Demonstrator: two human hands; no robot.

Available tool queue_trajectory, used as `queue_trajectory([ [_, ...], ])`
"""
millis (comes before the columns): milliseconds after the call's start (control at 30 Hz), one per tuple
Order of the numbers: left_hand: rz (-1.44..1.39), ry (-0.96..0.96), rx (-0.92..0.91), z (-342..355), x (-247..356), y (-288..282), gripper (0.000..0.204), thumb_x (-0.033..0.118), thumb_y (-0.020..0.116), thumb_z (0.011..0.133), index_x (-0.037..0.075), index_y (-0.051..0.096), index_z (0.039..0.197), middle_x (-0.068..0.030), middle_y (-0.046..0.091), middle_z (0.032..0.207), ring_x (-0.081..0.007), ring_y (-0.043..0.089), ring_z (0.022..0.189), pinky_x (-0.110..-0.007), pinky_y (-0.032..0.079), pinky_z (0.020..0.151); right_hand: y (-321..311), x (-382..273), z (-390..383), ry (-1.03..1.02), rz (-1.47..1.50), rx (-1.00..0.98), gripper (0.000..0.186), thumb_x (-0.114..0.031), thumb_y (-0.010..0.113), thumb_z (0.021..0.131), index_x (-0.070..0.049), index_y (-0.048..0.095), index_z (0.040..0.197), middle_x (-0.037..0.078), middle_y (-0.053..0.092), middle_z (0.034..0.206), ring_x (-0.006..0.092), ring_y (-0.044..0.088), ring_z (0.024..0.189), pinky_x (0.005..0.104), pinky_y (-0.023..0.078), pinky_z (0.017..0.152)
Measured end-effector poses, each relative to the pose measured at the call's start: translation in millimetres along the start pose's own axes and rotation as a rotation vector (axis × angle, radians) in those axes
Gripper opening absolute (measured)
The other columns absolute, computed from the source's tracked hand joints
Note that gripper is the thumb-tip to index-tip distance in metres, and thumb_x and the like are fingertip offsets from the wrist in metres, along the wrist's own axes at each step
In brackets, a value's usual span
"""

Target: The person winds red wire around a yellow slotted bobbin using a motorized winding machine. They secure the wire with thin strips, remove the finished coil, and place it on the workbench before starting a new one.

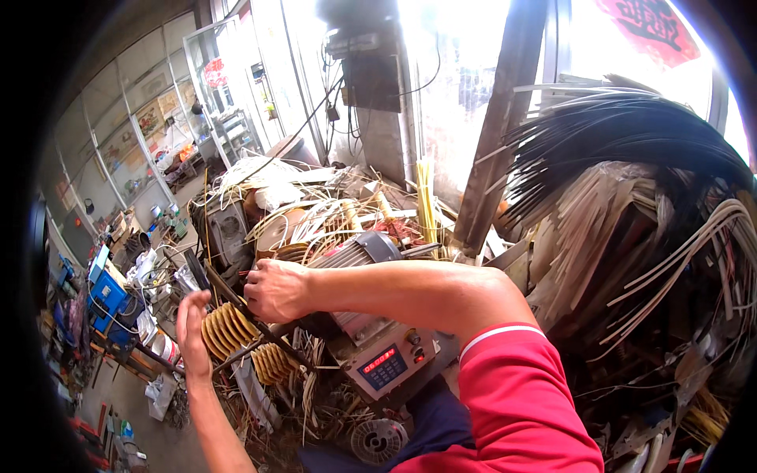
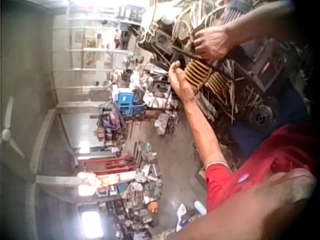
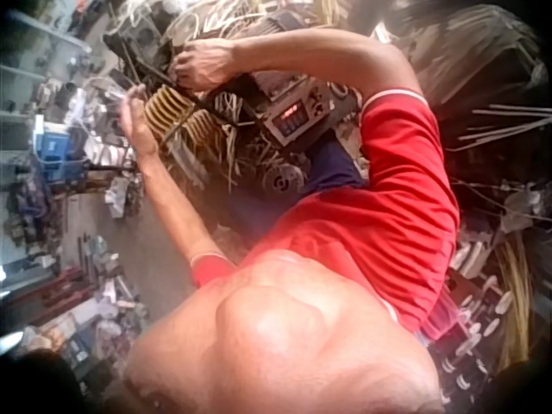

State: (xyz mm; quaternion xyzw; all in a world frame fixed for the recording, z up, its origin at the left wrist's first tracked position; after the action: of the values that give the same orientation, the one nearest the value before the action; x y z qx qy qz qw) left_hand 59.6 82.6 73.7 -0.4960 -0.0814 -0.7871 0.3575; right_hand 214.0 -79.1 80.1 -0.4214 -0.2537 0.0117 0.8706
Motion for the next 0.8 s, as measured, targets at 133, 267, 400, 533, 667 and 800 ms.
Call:
queue_trajectory([
  [133, 0.052, -0.019, -0.087, 7.8, 69.1, 60.4, 0.046, 0.026, 0.058, 0.103, -0.002, 0.049, 0.138, -0.0103, 0.063, 0.118, -0.0113, 0.059, 0.1, -0.028, 0.047, 0.088, 4.0, -9.8, -5.6, -0.118, -0.107, 0.104, 0.024, -0.034, 0.063, 0.077, -0.011, 0.064, 0.074, 0.003, 0.061, 0.082, 0.0218, 0.06, 0.089, 0.0391, 0.048, 0.075],
  [267, 0.02, -0.005, 0.014, 17.3, 66.4, 69.7, 0.022, 0.021, 0.054, 0.106, 0.001, 0.058, 0.113, -0.0051, 0.066, 0.089, -0.0115, 0.062, 0.083, -0.027, 0.051, 0.078, 7.8, -3.9, -0.6, -0.081, 0.011, 0.125, 0.019, -0.03, 0.062, 0.077, -0.012, 0.065, 0.072, 0.003, 0.065, 0.078, 0.0224, 0.061, 0.085, 0.0388, 0.049, 0.072],
  [400, 0.032, 0.011, 0.058, 12.6, 61.2, 64.4, 0.023, 0.022, 0.057, 0.105, 0.0, 0.058, 0.109, -0.0079, 0.068, 0.087, -0.0129, 0.063, 0.075, -0.029, 0.053, 0.07, 20.2, 2.9, -0.3, 0.256, 0.573, -0.162, 0.03, -0.028, 0.056, 0.093, -0.004, 0.064, 0.076, 0.017, 0.067, 0.073, 0.0375, 0.066, 0.074, 0.049, 0.052, 0.069],
  [533, 0.025, -0.031, 0.042, 12.8, 62.4, 66.2, 0.022, 0.023, 0.056, 0.106, 0.002, 0.059, 0.112, -0.0065, 0.068, 0.093, -0.0124, 0.064, 0.084, -0.027, 0.053, 0.077, 19.2, 9.8, -4.2, 0.358, 0.743, -0.223, 0.033, -0.03, 0.053, 0.097, -0.003, 0.064, 0.08, 0.022, 0.065, 0.074, 0.0423, 0.066, 0.075, 0.0498, 0.052, 0.069],
  [667, 0.005, -0.024, 0.069, 12.9, 55.5, 64.3, 0.022, 0.022, 0.055, 0.106, 0.002, 0.059, 0.113, -0.0067, 0.068, 0.094, -0.0121, 0.064, 0.083, -0.027, 0.053, 0.076, 16.2, 5.1, -6.9, 0.355, 0.743, -0.152, 0.033, -0.031, 0.052, 0.097, -0.004, 0.064, 0.083, 0.022, 0.066, 0.078, 0.0434, 0.066, 0.077, 0.0508, 0.052, 0.071],
  [800, -0.001, 0.005, 0.079, 12.7, 52.4, 64.2, 0.023, 0.023, 0.055, 0.106, 0.002, 0.059, 0.114, -0.0067, 0.068, 0.095, -0.0124, 0.064, 0.084, -0.027, 0.054, 0.077, 20.4, 7.2, -3.9, 0.442, 0.827, -0.242, 0.035, -0.029, 0.049, 0.098, -0.003, 0.064, 0.081, 0.018, 0.07, 0.077, 0.0363, 0.069, 0.076, 0.0461, 0.053, 0.073],
])
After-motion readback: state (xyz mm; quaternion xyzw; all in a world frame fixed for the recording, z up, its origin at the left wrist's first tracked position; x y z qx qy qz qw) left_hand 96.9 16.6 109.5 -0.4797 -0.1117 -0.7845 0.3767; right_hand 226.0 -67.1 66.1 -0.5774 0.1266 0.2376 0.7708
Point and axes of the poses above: each hand's wrist, its own z-axis towards the middle knuckle, its own y-axis out of the palm, x = y × z, the point moved 4 cm from there along z, towards the middle knuckle
